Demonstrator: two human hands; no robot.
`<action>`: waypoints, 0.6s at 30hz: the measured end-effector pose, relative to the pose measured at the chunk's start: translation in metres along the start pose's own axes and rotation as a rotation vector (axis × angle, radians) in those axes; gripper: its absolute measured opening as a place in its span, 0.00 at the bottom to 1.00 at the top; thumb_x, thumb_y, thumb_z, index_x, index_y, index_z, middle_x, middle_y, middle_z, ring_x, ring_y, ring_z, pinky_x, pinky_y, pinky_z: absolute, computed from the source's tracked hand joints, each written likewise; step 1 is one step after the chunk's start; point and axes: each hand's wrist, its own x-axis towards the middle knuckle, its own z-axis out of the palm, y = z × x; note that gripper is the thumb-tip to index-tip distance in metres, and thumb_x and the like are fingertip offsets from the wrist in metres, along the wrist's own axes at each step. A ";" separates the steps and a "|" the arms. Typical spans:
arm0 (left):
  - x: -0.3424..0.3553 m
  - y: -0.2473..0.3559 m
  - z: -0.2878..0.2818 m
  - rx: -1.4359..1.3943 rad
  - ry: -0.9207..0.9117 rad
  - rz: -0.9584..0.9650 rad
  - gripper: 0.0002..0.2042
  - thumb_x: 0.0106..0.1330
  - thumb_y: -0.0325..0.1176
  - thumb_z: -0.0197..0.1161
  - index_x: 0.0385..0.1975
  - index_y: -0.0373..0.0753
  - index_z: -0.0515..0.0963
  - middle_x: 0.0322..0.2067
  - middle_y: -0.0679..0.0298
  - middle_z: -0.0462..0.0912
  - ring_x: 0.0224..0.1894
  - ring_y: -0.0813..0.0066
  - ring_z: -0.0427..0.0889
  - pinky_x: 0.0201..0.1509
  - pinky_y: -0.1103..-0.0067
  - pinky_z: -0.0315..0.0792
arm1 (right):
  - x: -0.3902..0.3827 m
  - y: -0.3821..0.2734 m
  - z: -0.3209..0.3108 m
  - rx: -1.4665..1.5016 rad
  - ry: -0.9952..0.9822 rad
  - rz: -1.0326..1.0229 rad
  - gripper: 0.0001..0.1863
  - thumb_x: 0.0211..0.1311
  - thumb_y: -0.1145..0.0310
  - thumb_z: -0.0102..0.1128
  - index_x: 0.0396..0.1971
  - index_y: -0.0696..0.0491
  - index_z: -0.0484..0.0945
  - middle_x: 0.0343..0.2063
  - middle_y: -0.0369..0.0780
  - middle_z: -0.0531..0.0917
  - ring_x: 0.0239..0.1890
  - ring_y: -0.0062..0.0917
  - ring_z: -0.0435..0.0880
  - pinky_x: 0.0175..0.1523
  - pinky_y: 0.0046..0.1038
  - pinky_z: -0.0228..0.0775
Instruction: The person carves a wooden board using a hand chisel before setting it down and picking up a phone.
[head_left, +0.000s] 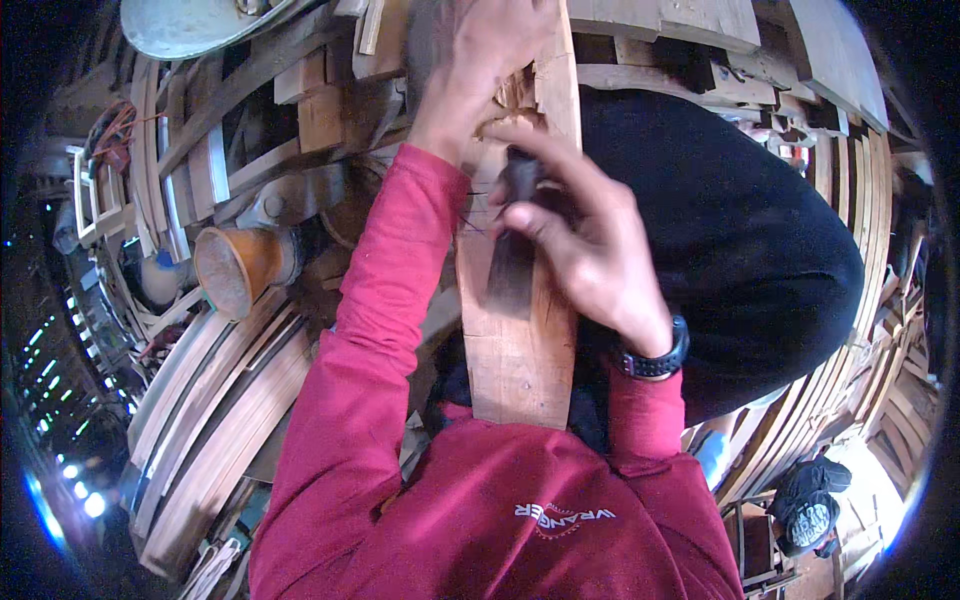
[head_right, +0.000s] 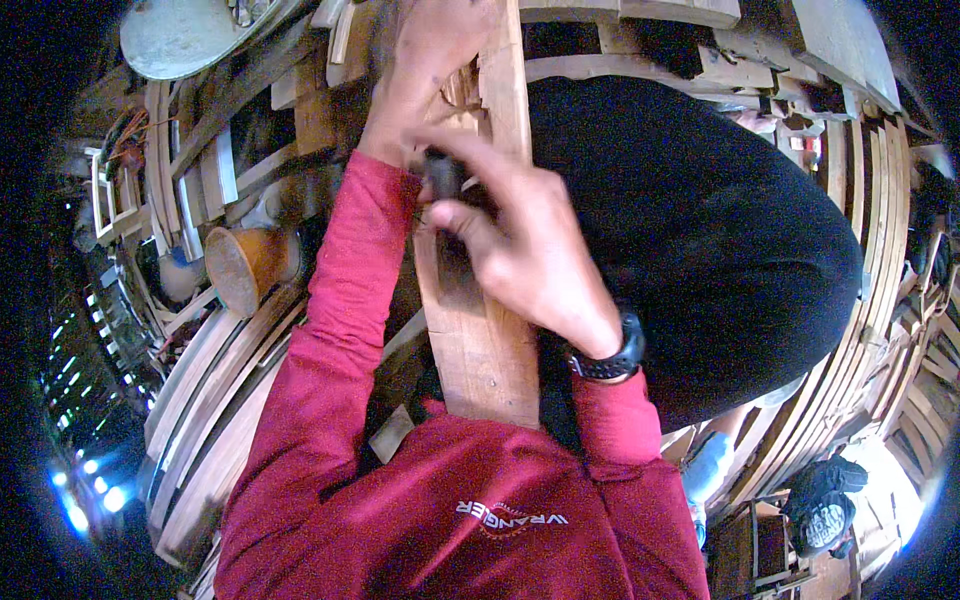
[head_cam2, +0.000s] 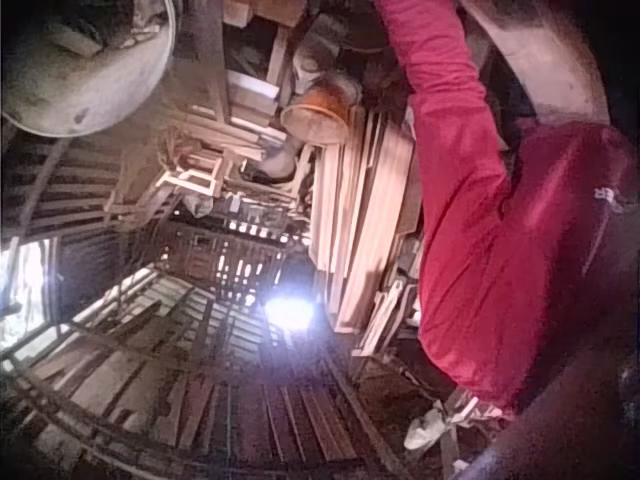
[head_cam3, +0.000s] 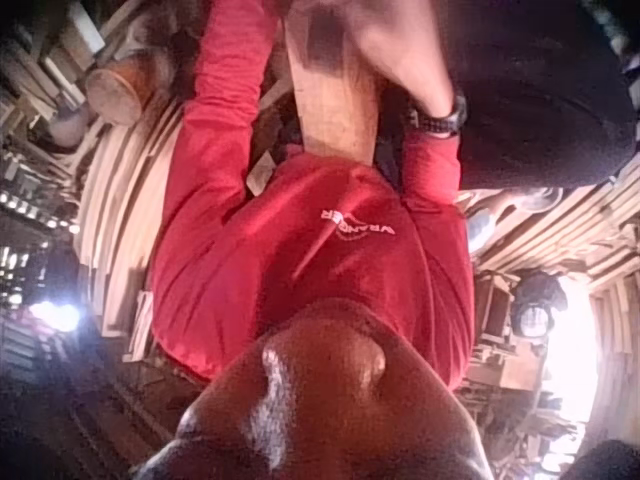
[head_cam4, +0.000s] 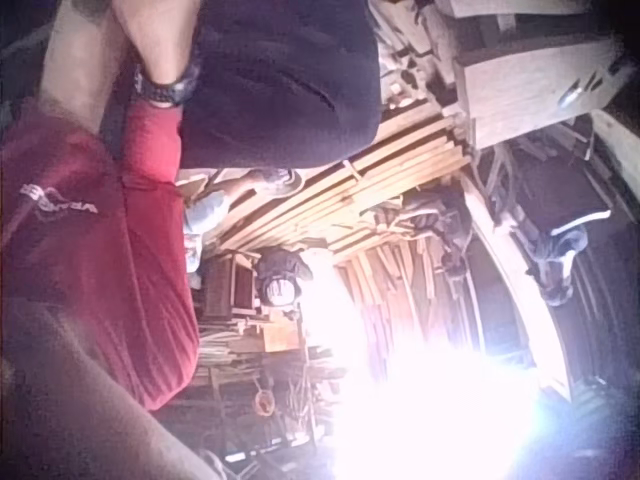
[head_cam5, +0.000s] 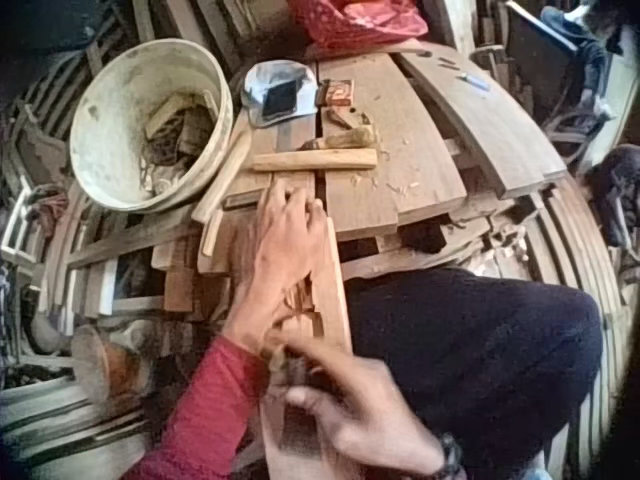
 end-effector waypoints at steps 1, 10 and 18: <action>-0.002 -0.001 0.001 -0.009 0.032 -0.009 0.15 0.71 0.38 0.56 0.40 0.30 0.80 0.45 0.39 0.78 0.48 0.39 0.78 0.53 0.55 0.73 | 0.000 0.004 0.004 0.058 -0.033 0.005 0.30 0.66 0.82 0.60 0.69 0.57 0.69 0.42 0.39 0.82 0.42 0.22 0.83 0.54 0.26 0.77; 0.000 -0.002 -0.002 -0.013 0.010 -0.014 0.15 0.70 0.38 0.56 0.41 0.30 0.80 0.47 0.40 0.79 0.49 0.38 0.78 0.54 0.54 0.73 | 0.001 -0.004 0.002 0.099 -0.032 0.025 0.28 0.66 0.85 0.58 0.67 0.58 0.70 0.43 0.39 0.81 0.45 0.23 0.83 0.55 0.27 0.77; 0.002 0.001 0.003 -0.009 0.002 -0.034 0.15 0.70 0.38 0.56 0.42 0.30 0.80 0.45 0.41 0.78 0.51 0.42 0.78 0.56 0.55 0.73 | -0.002 -0.005 0.001 0.110 0.025 0.089 0.34 0.68 0.84 0.54 0.75 0.53 0.63 0.41 0.39 0.81 0.42 0.22 0.81 0.53 0.26 0.76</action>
